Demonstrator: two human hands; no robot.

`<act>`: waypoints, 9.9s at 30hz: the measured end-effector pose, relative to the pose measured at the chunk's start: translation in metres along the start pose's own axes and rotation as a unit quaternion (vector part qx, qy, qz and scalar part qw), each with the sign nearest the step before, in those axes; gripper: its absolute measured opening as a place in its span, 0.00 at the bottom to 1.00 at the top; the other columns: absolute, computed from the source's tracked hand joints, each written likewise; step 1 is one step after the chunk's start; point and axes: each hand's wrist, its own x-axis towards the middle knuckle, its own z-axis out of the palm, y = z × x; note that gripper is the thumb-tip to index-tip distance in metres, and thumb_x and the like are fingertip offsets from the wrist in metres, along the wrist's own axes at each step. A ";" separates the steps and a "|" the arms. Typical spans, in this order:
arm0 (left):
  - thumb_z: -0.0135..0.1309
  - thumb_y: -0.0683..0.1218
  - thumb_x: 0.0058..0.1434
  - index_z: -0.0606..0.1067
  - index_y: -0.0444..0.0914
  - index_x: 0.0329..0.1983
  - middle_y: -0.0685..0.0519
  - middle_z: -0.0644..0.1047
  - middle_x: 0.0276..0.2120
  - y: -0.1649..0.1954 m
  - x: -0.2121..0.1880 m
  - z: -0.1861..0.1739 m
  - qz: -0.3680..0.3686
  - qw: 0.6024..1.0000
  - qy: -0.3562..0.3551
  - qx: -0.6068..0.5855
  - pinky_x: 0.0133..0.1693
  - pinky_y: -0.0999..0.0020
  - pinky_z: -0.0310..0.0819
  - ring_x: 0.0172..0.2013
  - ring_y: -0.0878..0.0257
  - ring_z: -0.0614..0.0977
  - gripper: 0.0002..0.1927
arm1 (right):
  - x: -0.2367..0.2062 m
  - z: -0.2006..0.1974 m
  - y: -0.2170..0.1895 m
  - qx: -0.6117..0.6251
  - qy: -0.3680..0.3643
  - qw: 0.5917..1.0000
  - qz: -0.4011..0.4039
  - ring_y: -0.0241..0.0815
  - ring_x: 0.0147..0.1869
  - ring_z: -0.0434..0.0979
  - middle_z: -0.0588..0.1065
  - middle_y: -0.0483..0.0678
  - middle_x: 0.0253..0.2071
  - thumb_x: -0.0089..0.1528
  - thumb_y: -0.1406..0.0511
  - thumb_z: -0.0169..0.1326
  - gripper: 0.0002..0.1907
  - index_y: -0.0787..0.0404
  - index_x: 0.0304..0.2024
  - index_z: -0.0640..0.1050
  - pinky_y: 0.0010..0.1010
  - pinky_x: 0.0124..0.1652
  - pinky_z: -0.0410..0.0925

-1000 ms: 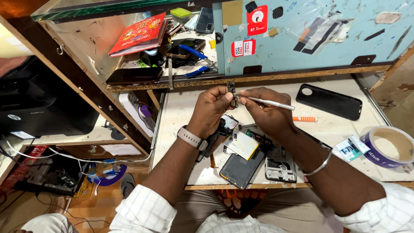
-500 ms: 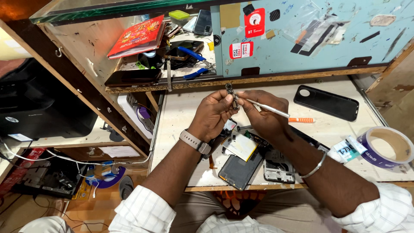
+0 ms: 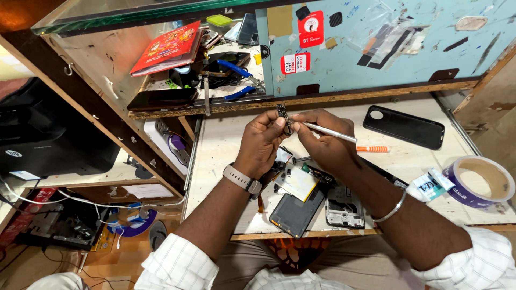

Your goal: The person sits at a repair bench working on a small disassembled phone component held in one hand, using a white handheld tool to work on it and picking at its parts. Disassembled phone bodies, a battery, and a phone case lie on the bench around them as they continue handling the component.

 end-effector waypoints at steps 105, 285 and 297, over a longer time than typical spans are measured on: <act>0.54 0.41 0.70 0.76 0.33 0.45 0.52 0.80 0.37 0.020 -0.005 0.000 -0.016 0.997 -0.058 0.046 0.46 0.71 0.76 0.38 0.68 0.80 0.05 | -0.002 0.001 -0.018 -0.061 0.018 0.993 -0.095 0.44 0.42 0.86 0.82 0.57 0.42 0.62 0.72 0.62 0.09 0.67 0.45 0.80 0.25 0.31 0.76; 0.52 0.43 0.72 0.73 0.37 0.39 0.54 0.80 0.33 0.022 -0.003 -0.009 0.101 0.975 0.004 0.198 0.33 0.78 0.77 0.33 0.69 0.84 0.05 | -0.013 0.013 0.013 -0.053 -0.191 0.978 0.065 0.31 0.31 0.68 0.71 0.46 0.30 0.70 0.71 0.45 0.38 0.49 0.80 0.51 0.24 0.37 0.67; 0.51 0.42 0.72 0.73 0.37 0.39 0.54 0.80 0.31 0.020 -0.001 -0.016 0.106 0.969 0.003 0.223 0.33 0.79 0.76 0.31 0.71 0.83 0.05 | -0.010 0.015 0.011 -0.066 -0.212 0.973 0.069 0.32 0.33 0.71 0.73 0.47 0.31 0.67 0.72 0.45 0.39 0.49 0.79 0.51 0.25 0.39 0.68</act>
